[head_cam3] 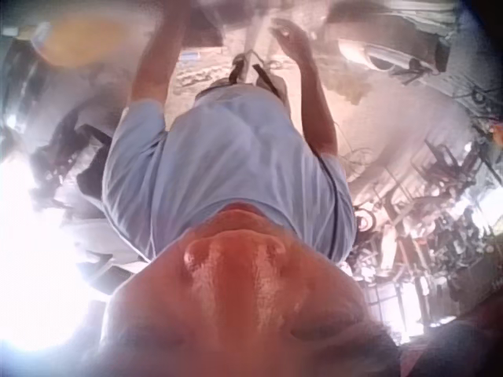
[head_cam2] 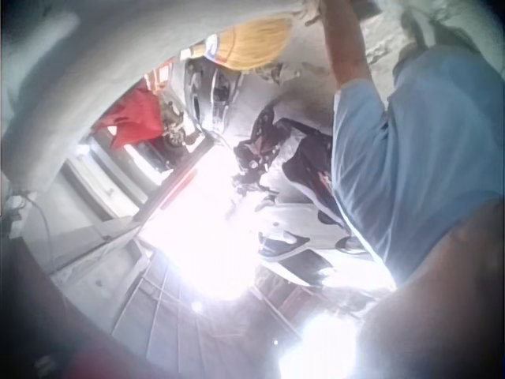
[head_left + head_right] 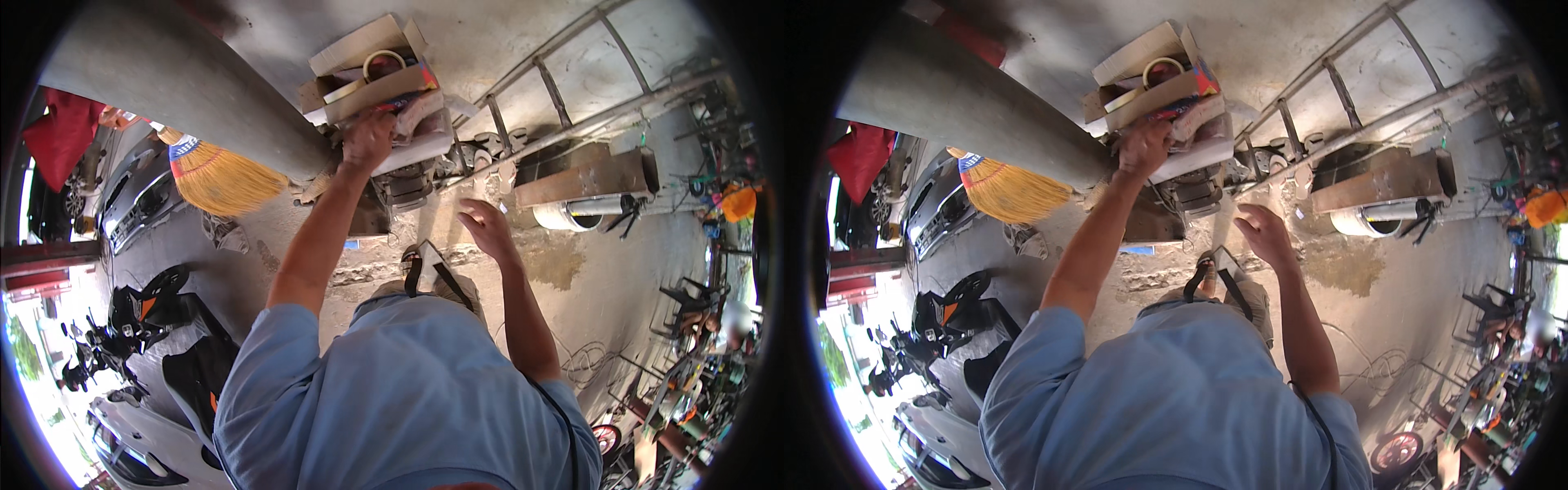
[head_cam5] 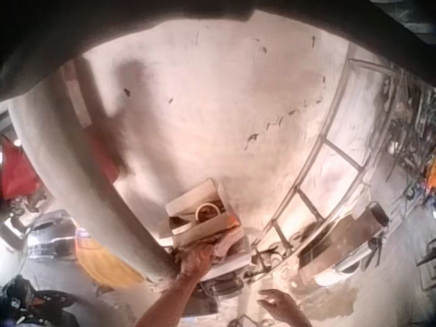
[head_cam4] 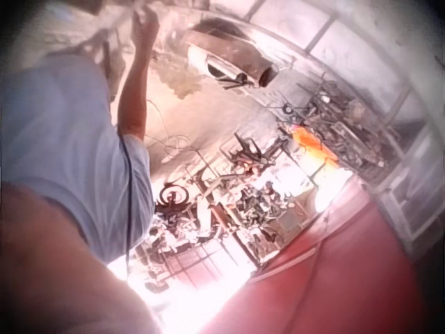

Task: The person uses a spray gun to apply paint to a car bumper, moving around the part to cover different sections. After finishing, the person walks through the workshop and picks up a small packet from a shelf.

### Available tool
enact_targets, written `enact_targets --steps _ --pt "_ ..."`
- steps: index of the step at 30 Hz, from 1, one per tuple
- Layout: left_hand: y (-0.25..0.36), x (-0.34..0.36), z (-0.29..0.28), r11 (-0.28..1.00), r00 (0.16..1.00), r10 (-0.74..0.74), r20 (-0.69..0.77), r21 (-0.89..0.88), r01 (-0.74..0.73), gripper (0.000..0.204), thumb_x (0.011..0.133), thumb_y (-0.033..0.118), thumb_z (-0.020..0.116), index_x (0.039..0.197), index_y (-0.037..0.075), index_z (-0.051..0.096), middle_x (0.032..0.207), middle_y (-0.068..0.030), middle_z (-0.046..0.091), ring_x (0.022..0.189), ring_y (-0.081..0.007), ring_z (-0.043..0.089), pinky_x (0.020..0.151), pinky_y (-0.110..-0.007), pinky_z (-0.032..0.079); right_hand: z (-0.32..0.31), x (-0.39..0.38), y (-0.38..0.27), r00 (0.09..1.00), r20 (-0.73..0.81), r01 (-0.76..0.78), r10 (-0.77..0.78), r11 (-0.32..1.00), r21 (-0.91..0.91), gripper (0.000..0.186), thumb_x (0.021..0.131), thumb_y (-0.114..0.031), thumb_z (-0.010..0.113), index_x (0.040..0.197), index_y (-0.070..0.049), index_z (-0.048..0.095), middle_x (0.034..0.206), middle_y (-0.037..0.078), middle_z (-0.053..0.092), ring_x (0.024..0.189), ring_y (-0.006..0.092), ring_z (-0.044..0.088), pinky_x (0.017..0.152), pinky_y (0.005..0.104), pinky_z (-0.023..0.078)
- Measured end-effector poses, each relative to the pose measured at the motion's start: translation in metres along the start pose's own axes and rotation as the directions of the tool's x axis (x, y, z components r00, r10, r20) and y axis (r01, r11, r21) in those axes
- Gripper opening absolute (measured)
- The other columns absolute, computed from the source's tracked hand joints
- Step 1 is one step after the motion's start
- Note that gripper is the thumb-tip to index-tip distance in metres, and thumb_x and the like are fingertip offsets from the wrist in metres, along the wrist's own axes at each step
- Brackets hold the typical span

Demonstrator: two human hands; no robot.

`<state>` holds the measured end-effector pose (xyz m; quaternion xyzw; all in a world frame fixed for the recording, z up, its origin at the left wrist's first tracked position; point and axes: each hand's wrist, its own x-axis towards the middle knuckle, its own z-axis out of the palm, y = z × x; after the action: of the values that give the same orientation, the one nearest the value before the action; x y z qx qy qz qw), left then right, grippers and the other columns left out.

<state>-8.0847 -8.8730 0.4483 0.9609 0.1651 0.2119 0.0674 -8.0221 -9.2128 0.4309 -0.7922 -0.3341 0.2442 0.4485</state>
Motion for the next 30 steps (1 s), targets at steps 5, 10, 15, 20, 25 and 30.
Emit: enact_targets --steps 5,10,15,20,25,30 --pt "0.021 -0.019 -0.014 0.993 0.978 -0.114 0.176 0.028 0.111 0.037 0.078 0.022 0.083 0.114 0.014 0.073 0.124 -0.0090 0.070 0.114 -0.0317 0.067 0.093 -0.045 0.057 -0.005 0.087 -0.050 0.944 0.002 0.326 -0.329 0.935 -0.143 0.045 0.090 -0.018 0.080 0.132 -0.008 0.067 0.132 0.014 0.068 0.107 0.0275 0.071 0.083 0.0369 0.060" --pt "0.022 0.009 -0.069 0.951 0.971 -0.240 -0.010 -0.205 0.233 0.062 0.075 0.024 0.089 0.132 0.013 0.069 0.139 -0.0082 0.066 0.130 -0.0322 0.060 0.106 -0.045 0.052 -0.030 0.158 -0.034 0.901 -0.065 0.419 -0.429 0.900 -0.119 0.043 0.089 -0.019 0.081 0.128 -0.007 0.069 0.130 0.014 0.068 0.104 0.0276 0.069 0.078 0.0362 0.060" --pt "0.006 0.067 -0.058 0.975 0.976 -0.192 -0.105 0.089 0.201 0.047 0.079 0.024 0.085 0.124 0.016 0.071 0.133 -0.0065 0.068 0.123 -0.0341 0.064 0.107 -0.052 0.048 -0.057 0.268 -0.037 0.931 0.024 0.366 -0.365 0.931 -0.015 0.072 0.085 -0.039 0.086 0.145 -0.009 0.058 0.142 0.011 0.062 0.118 0.0252 0.063 0.084 0.0373 0.057" --pt "-0.020 0.103 -0.050 0.955 0.978 -0.162 -0.129 0.229 0.188 0.026 0.083 0.012 0.070 0.108 0.015 0.074 0.108 -0.0051 0.076 0.111 -0.0274 0.069 0.101 -0.046 0.051 -0.058 0.388 -0.075 0.898 0.411 0.066 -0.158 0.971 0.229 0.088 0.093 -0.071 0.062 0.148 -0.003 0.053 0.146 0.016 0.059 0.128 0.0338 0.058 0.106 0.0430 0.047" --pt "-0.010 0.117 -0.106 0.940 0.949 -0.110 -0.295 0.279 0.195 0.027 0.080 0.007 0.069 0.105 0.014 0.075 0.103 -0.0070 0.076 0.104 -0.0286 0.069 0.096 -0.042 0.054 -0.041 0.422 -0.044 0.893 0.450 -0.278 -0.023 0.758 0.590 0.081 0.101 -0.071 0.048 0.135 0.002 0.062 0.135 0.014 0.066 0.117 0.0278 0.066 0.102 0.0429 0.049" --pt "0.017 0.126 -0.192 0.884 0.921 -0.043 -0.387 0.416 0.216 0.031 0.079 0.007 0.072 0.109 0.013 0.074 0.101 -0.0077 0.075 0.103 -0.0313 0.069 0.092 -0.043 0.056 -0.005 0.427 0.002 0.851 0.507 -0.125 -0.135 0.886 0.446 0.048 0.099 -0.042 0.067 0.127 -0.003 0.069 0.114 0.013 0.077 0.090 0.0267 0.076 0.081 0.0428 0.060"
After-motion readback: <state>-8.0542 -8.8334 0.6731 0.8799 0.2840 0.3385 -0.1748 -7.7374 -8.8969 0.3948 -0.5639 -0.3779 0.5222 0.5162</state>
